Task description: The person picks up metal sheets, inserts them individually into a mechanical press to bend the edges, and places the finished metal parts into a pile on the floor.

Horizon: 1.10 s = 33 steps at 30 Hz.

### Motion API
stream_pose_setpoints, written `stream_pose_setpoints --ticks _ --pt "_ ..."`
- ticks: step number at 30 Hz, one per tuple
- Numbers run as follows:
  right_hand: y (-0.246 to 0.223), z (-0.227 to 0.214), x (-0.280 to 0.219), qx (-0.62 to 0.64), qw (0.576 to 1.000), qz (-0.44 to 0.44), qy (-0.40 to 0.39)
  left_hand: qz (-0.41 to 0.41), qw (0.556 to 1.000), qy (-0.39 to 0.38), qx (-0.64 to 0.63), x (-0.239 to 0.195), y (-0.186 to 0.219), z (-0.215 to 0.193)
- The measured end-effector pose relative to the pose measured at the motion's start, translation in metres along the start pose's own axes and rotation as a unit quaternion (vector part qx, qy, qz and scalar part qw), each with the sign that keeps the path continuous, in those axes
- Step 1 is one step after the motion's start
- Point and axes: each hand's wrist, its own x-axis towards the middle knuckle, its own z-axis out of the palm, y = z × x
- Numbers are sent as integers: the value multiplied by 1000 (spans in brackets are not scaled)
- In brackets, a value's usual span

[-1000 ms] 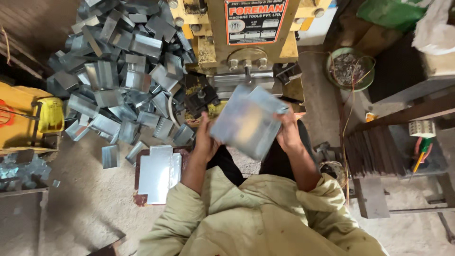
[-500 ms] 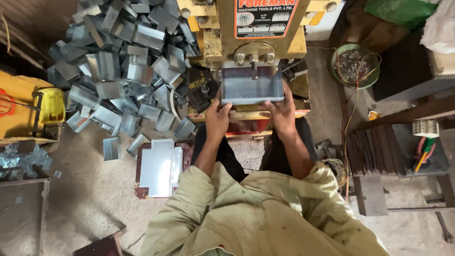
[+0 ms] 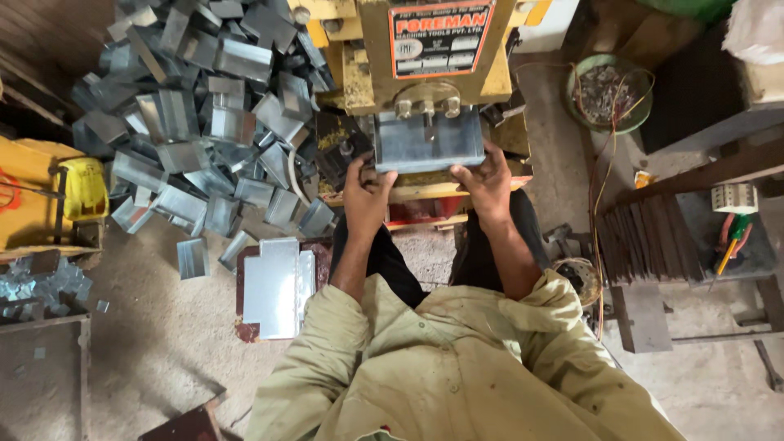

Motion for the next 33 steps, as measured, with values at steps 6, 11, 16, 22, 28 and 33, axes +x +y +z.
stream_pose_setpoints --ticks 6,11,16,22,28,33 --pt "-10 8 10 10 999 -20 -30 68 995 -68 -28 10 13 -3" --pt "-18 -11 -1 -1 994 -59 -90 71 969 -157 -178 5 19 -21" --pt "-3 -19 -27 131 984 119 13 -76 988 -95 98 -48 4 -36" --pt "21 -8 -54 -3 997 74 -10 -314 928 -116 -167 -90 -29 -74" --pt "49 67 -94 18 924 100 -369 -183 980 73 35 -126 -96 -154" --pt "74 81 -120 -109 870 189 -441 -318 924 205 -51 -159 -163 -226"
